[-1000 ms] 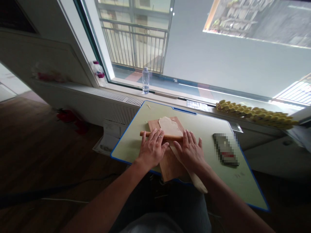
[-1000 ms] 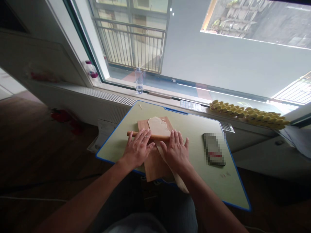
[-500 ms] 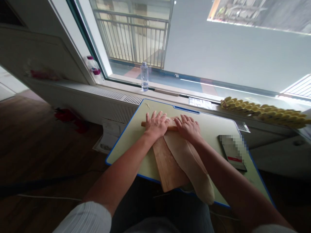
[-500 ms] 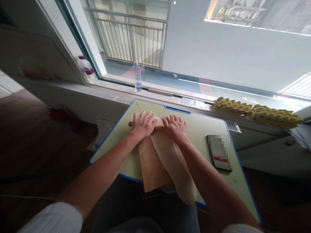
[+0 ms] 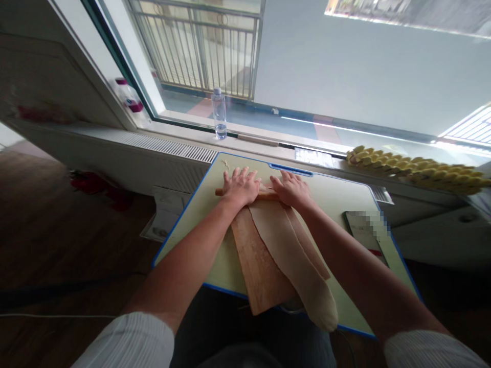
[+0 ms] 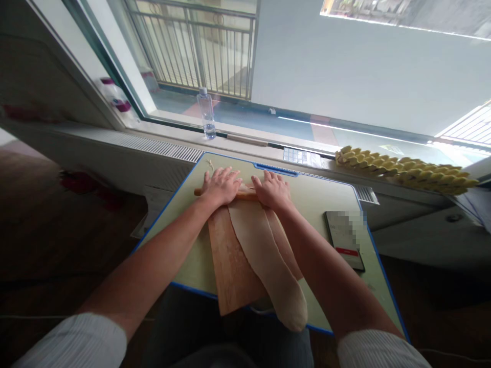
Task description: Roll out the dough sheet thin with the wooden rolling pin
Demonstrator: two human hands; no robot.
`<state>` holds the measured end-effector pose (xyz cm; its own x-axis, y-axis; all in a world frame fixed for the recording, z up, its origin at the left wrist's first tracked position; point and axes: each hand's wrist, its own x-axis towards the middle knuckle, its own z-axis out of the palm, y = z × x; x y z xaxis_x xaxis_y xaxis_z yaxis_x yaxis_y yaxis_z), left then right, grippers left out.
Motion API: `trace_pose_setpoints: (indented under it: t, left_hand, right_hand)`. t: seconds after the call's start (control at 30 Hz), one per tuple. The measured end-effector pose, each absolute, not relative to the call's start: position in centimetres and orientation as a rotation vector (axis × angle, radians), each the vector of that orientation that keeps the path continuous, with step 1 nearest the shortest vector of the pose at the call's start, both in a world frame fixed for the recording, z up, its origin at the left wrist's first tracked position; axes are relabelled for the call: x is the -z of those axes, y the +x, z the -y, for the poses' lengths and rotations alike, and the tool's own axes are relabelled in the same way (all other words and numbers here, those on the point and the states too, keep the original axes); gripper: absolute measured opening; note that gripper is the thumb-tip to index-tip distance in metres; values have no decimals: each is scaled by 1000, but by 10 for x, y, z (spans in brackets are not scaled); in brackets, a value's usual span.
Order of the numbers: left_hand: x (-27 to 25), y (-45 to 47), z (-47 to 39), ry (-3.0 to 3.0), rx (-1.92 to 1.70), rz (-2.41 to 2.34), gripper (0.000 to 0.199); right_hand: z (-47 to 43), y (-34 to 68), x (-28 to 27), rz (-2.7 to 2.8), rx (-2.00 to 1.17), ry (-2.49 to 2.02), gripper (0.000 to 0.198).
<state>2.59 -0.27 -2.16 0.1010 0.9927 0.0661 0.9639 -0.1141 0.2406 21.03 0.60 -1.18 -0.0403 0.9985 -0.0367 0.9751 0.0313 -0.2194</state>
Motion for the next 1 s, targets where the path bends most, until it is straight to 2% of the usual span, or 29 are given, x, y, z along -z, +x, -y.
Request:
trace_pose_setpoints:
  t: [0.33, 0.77, 1.0]
  left_hand:
    - [25, 28, 79, 2330, -486, -1973, 60]
    - [30, 20, 200, 2446, -579, -1859, 63]
    - [33, 21, 211, 2474, -584, -1876, 63]
  right_hand:
    - [68, 210, 19, 2241, -3, -2057, 68]
    - [179, 220, 31, 2283, 93, -1997, 68]
    - [190, 221, 34, 2288, 92, -1990, 69]
